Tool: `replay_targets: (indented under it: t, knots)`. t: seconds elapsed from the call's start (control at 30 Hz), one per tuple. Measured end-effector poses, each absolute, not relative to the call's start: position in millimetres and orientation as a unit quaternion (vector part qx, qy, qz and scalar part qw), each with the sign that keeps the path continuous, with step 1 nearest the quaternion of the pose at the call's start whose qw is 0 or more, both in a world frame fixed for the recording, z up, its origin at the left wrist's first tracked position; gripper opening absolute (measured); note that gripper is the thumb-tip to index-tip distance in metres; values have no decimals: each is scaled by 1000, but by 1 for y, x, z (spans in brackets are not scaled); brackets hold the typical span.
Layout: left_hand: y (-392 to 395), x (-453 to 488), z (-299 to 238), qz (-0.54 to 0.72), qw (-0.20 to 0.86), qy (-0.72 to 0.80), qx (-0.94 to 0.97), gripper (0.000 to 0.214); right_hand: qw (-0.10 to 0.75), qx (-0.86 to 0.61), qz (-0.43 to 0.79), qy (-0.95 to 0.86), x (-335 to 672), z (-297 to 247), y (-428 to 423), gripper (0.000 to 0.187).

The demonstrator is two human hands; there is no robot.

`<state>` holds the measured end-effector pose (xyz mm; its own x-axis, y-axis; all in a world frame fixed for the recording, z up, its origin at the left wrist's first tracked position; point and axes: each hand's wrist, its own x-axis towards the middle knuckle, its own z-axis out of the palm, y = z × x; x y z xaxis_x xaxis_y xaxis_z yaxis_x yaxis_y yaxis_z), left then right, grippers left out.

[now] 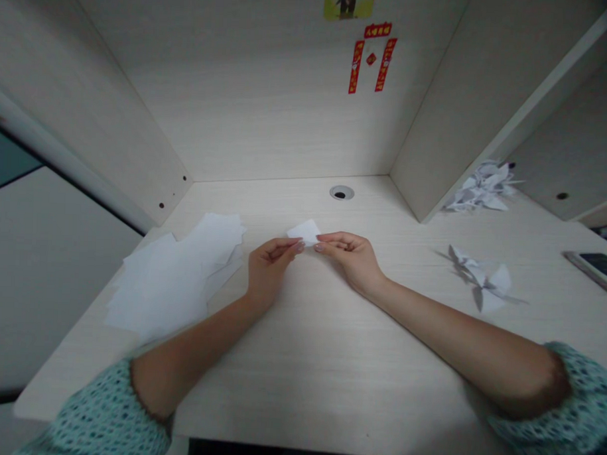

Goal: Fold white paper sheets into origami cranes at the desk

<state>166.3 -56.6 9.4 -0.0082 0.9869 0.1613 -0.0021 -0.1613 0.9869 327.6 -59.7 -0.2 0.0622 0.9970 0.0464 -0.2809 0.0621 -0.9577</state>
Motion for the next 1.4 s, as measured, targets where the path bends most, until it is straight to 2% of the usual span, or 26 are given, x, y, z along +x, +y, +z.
replay_targets:
  t: [0.67, 0.97, 1.4]
  knots:
    - [-55, 166, 7, 536, 489, 448, 522, 25, 584, -415, 558, -419, 328, -2, -58, 21]
    - [-57, 167, 10, 528, 498, 433, 533, 57, 577, -420, 551, -432, 328, -3, -58, 22]
    - [-51, 165, 4, 512, 534, 432, 516, 46, 574, -415, 561, -427, 328, -3, -58, 21]
